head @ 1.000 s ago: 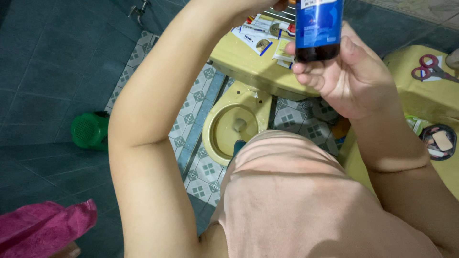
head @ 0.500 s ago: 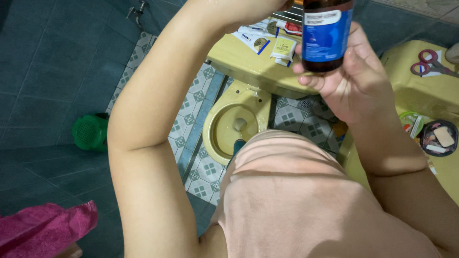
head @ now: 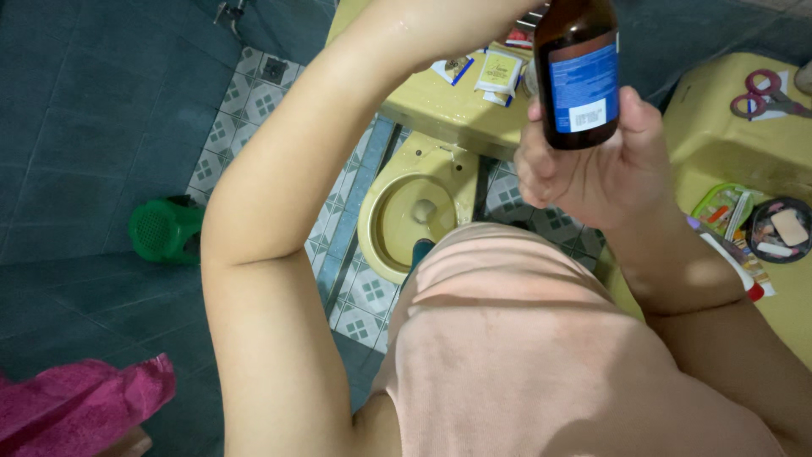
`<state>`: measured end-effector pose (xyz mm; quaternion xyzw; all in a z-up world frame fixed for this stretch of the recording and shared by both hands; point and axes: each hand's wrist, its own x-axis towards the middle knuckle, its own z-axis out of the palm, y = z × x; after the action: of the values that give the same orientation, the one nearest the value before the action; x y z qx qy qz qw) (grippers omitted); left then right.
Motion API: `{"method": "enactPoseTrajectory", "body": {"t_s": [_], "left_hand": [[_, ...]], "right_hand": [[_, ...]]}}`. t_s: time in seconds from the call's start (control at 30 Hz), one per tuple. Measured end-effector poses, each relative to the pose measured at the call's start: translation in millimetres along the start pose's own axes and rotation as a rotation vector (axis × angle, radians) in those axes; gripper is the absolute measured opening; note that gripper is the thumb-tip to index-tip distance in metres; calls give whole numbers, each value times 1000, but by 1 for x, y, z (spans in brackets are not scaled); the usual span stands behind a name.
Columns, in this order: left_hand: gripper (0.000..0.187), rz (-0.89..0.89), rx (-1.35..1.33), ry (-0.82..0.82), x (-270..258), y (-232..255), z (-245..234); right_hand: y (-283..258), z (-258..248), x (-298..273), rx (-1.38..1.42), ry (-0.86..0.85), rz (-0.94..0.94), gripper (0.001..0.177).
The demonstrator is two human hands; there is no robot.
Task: The person washes a white plastic lid and a small jar under running water in a yellow sink, then places them on a metal rack. They also move several toiletries and a small potted plant on the sink and toilet tank.
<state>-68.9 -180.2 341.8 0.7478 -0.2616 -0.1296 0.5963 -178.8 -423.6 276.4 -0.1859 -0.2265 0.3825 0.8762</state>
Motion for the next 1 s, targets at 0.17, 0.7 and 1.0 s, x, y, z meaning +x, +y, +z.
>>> {"method": "enactPoseTrajectory", "body": {"t_s": [0.17, 0.7, 1.0], "left_hand": [[36, -13, -10, -19, 4, 0, 6], [39, -35, -24, -68, 9, -2, 12], [39, -165, 97, -103, 0, 30, 21]], "right_hand": [[2, 2, -1, 37, 0, -9, 61], [3, 6, 3, 69, -19, -14, 61], [6, -10, 14, -162, 66, 10, 55]]}}
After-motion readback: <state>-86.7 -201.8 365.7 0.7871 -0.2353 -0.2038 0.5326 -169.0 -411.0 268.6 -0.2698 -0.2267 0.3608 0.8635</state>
